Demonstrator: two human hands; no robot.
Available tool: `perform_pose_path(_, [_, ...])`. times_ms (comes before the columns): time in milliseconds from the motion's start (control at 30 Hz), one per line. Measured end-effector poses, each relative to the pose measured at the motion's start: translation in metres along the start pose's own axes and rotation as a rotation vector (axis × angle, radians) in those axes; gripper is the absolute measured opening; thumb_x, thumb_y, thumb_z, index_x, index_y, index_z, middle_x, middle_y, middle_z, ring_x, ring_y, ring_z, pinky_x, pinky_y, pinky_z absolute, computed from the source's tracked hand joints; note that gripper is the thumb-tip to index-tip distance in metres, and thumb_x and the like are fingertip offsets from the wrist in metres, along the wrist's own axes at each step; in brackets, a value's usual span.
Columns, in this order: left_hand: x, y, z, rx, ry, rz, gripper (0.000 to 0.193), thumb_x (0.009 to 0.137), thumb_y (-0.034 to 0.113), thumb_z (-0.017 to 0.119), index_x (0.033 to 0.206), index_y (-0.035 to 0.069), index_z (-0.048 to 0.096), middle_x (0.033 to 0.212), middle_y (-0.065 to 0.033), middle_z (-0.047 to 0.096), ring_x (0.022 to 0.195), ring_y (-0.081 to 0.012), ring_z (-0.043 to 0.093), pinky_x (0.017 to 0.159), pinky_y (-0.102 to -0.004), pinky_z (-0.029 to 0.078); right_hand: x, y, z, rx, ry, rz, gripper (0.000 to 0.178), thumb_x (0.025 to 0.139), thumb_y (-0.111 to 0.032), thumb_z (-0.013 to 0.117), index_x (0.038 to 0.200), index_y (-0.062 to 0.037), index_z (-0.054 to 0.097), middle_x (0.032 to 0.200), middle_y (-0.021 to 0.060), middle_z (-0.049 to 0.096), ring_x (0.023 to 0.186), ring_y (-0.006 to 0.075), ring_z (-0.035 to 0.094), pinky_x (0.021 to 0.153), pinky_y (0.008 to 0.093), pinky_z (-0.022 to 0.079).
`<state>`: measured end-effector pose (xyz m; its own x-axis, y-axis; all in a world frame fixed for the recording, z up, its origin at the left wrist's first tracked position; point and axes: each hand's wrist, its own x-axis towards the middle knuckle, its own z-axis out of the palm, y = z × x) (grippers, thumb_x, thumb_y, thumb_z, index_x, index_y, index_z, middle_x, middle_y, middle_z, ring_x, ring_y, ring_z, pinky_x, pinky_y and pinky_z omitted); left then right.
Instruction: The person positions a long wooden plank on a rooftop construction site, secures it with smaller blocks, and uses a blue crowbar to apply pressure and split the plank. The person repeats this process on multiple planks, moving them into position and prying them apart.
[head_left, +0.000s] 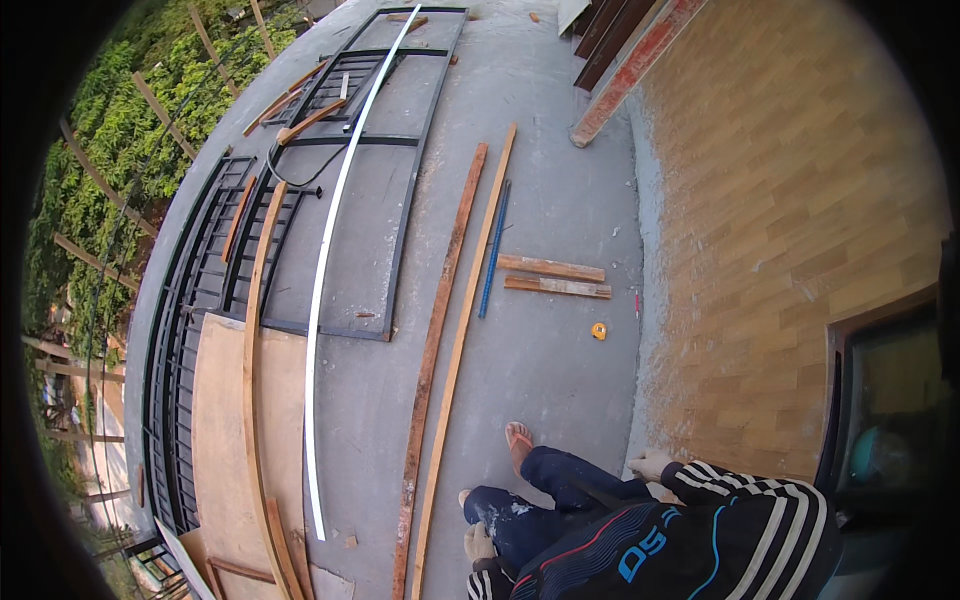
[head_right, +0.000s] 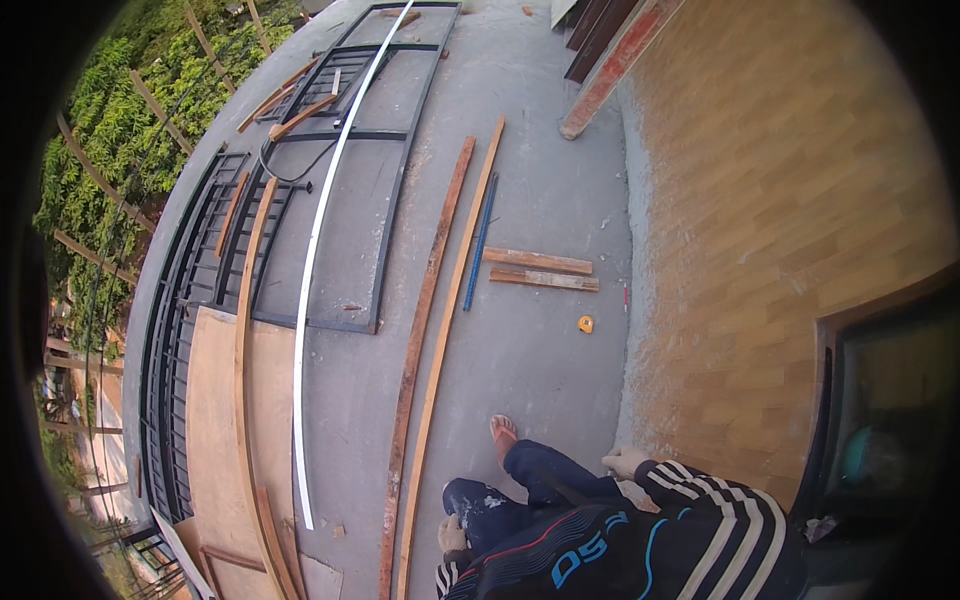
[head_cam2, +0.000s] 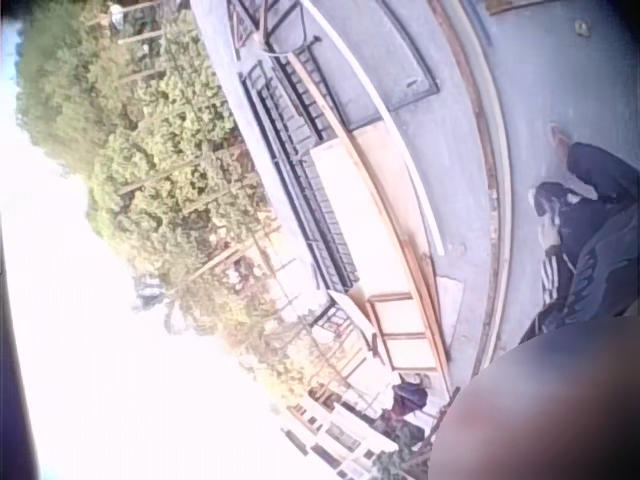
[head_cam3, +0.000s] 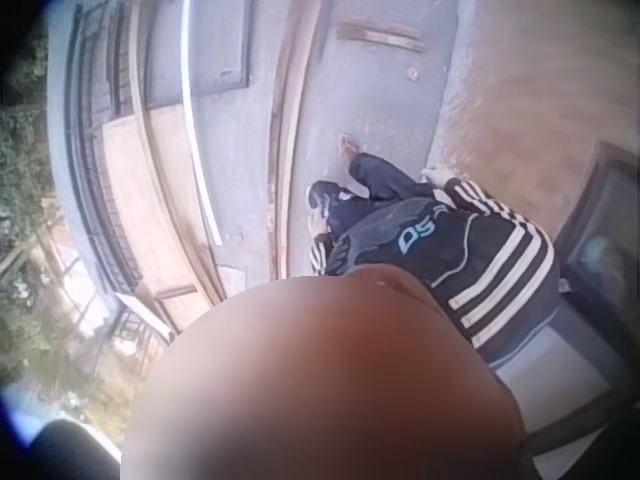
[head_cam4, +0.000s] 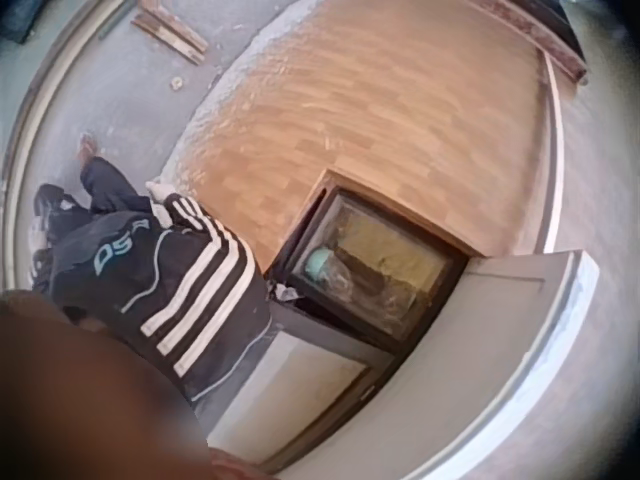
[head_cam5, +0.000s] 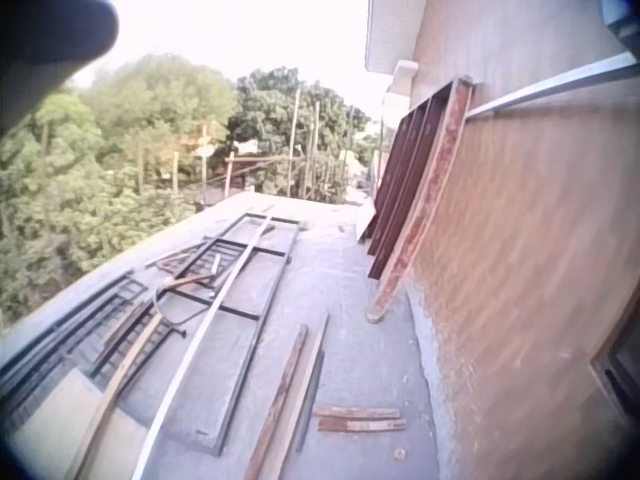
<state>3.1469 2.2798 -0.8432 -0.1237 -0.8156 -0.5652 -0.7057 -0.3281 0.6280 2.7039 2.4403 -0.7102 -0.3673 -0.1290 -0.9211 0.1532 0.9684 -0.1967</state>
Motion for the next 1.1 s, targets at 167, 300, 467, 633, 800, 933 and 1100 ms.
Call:
perform_pose_path(167, [0.088, 0.114, 0.021, -0.732, -0.117, -0.348, 0.018, 0.093, 0.021, 0.065, 0.09, 0.004, 0.069, 0.076, -0.0031, 0.062, 0.062, -0.0109, 0.058, 0.054, -0.0258, 0.045, 0.014, -0.071, -0.049, 0.306, 0.124, -0.104, 0.037, 0.092, -0.025, 0.068, 0.115, 0.003, 0.064, 0.091, 0.0106, 0.069, 0.077, 0.0202, 0.068, 0.068, 0.035, 0.058])
perform_pose_path(300, [0.143, 0.147, 0.011, -0.721, -0.165, -0.438, 0.013, 0.092, 0.019, 0.064, 0.097, 0.006, 0.065, 0.075, -0.0017, 0.059, 0.061, -0.011, 0.056, 0.051, -0.0259, 0.044, 0.034, -0.117, -0.087, 0.393, 0.264, -0.132, 0.035, 0.093, -0.026, 0.069, 0.115, 0.0011, 0.065, 0.091, 0.0108, 0.069, 0.075, 0.0191, 0.068, 0.066, 0.0353, 0.057])
perform_pose_path(467, [0.211, 0.159, -0.014, -0.154, -0.321, -0.295, 0.014, 0.092, 0.015, 0.064, 0.104, 0.008, 0.065, 0.088, -0.0056, 0.061, 0.065, -0.0168, 0.059, 0.053, -0.0336, 0.048, 0.042, -0.175, -0.128, 0.407, 0.368, -0.133, 0.037, 0.092, -0.03, 0.069, 0.113, 0.0005, 0.068, 0.086, 0.0106, 0.071, 0.072, 0.0185, 0.068, 0.065, 0.0341, 0.056])
perform_pose_path(633, [0.326, 0.226, -0.023, 0.132, -0.429, -0.253, 0.03, 0.092, 0.019, 0.064, 0.12, 0.01, 0.06, 0.095, -0.0105, 0.065, 0.076, -0.0241, 0.066, 0.063, -0.0401, 0.053, 0.026, -0.25, -0.137, 0.159, 0.37, -0.019, 0.046, 0.092, -0.04, 0.068, 0.115, -0.0001, 0.069, 0.096, 0.0167, 0.074, 0.083, 0.0258, 0.072, 0.079, 0.0384, 0.056])
perform_pose_path(800, [0.433, 0.362, -0.02, -0.512, -0.244, -0.376, 0.029, 0.099, 0.023, 0.061, 0.126, 0.014, 0.057, 0.111, -0.0104, 0.067, 0.081, -0.0191, 0.066, 0.066, -0.0334, 0.053, 0.031, -0.322, -0.167, 0.147, 0.551, -0.153, 0.045, 0.09, -0.039, 0.068, 0.116, -0.0022, 0.068, 0.106, 0.0217, 0.073, 0.102, 0.0363, 0.069, 0.09, 0.0407, 0.053])
perform_pose_path(933, [0.471, 0.469, 0.004, -0.51, -0.208, -0.251, 0.037, 0.095, 0.03, 0.069, 0.127, 0.013, 0.06, 0.108, -0.0061, 0.067, 0.083, -0.0162, 0.066, 0.069, -0.0316, 0.053, 0.035, -0.395, -0.227, 0.091, 0.505, -0.294, 0.037, 0.089, -0.031, 0.068, 0.109, -0.0003, 0.069, 0.103, 0.0231, 0.072, 0.1, 0.0368, 0.07, 0.089, 0.0404, 0.053])
perform_pose_path(1100, [0.492, 0.535, 0.079, -0.498, -0.15, -0.289, 0.04, 0.095, 0.029, 0.07, 0.127, 0.008, 0.06, 0.1, -0.0036, 0.066, 0.08, -0.0132, 0.064, 0.067, -0.0288, 0.052, 0.069, -0.499, -0.331, -0.239, 0.07, -0.444, 0.032, 0.089, -0.029, 0.065, 0.107, -0.0028, 0.071, 0.102, 0.0216, 0.072, 0.099, 0.0378, 0.069, 0.087, 0.0436, 0.053])
